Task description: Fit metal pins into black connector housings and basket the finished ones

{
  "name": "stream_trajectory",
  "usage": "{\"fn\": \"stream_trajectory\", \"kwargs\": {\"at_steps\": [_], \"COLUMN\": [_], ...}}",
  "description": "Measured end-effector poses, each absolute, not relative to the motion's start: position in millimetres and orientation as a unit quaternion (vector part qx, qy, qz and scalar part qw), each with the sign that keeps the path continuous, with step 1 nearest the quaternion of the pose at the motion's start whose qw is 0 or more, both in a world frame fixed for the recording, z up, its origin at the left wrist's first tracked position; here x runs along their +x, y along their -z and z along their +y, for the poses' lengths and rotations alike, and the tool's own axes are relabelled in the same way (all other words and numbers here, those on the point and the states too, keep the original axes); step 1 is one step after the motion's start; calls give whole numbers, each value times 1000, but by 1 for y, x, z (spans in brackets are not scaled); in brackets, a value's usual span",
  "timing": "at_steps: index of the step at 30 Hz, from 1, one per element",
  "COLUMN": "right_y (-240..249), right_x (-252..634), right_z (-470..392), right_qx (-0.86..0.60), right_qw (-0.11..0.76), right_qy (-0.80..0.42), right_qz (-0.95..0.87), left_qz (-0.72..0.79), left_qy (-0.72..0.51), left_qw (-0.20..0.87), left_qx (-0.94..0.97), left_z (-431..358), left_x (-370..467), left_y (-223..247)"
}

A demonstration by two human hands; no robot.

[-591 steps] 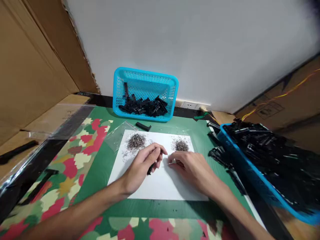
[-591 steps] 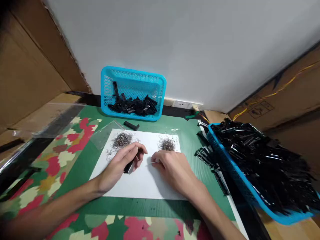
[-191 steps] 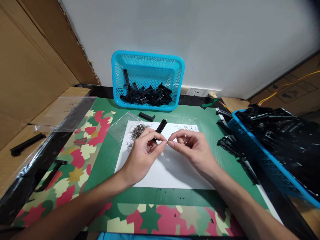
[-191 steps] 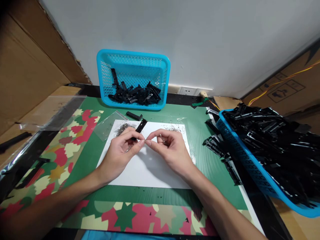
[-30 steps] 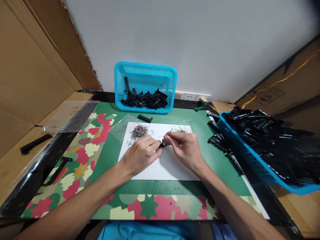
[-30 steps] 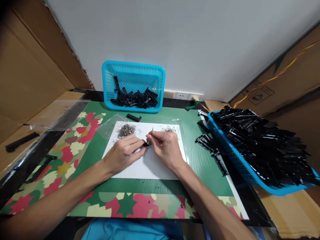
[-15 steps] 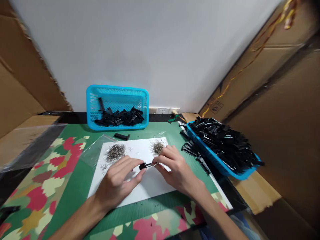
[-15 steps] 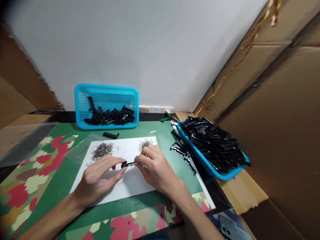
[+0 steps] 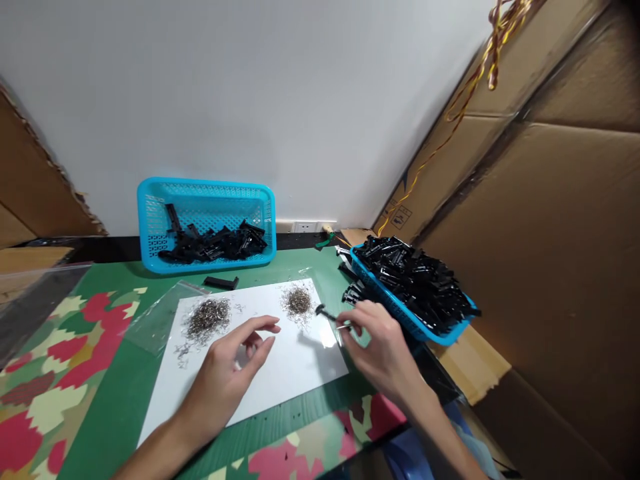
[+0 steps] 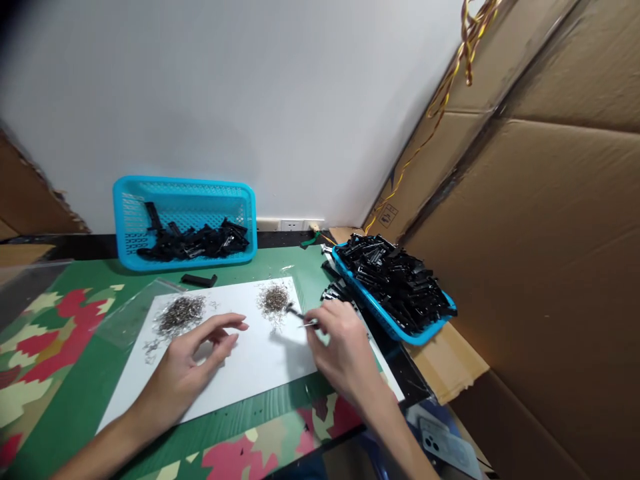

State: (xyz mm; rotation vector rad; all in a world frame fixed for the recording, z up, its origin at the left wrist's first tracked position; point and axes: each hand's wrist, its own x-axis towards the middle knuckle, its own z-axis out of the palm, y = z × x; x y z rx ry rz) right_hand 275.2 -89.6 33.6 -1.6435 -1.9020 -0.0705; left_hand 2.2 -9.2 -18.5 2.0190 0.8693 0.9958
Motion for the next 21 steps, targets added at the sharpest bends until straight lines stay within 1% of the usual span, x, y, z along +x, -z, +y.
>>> {"fn": "stream_trajectory", "kwargs": {"at_steps": [2,5,10,12,14,17,21], "right_y": [-30,-19,-4,-5,-12,-34,-67], "right_x": [296,322,338,337,334,316,268], "right_z": [-92,-94,-92,-92,-90,-77,-29], "right_qx": [-691,-750,-820,-842,-848,-802,-665], "right_qw": [304,250,126,78,48,52,95], "right_qy": [71,107,37,19,14,-21,-96], "right_qz": [-652,-603,-557,-533,-528,-595,-734], "left_qz": [345,344,333,334,333,330,319], "left_qy": [-385,-381,-350,-342,-340,-334,-336], "left_qw": [363,361,361,364,363,351,337], "left_qx": [776,779,797,799,801,810,820], "left_z": [-8,-8,-7,-7,-7,-8,-9], "left_x": [1,0,0,0,0,1,1], "left_y": [21,21,21,21,19,16,15]}}
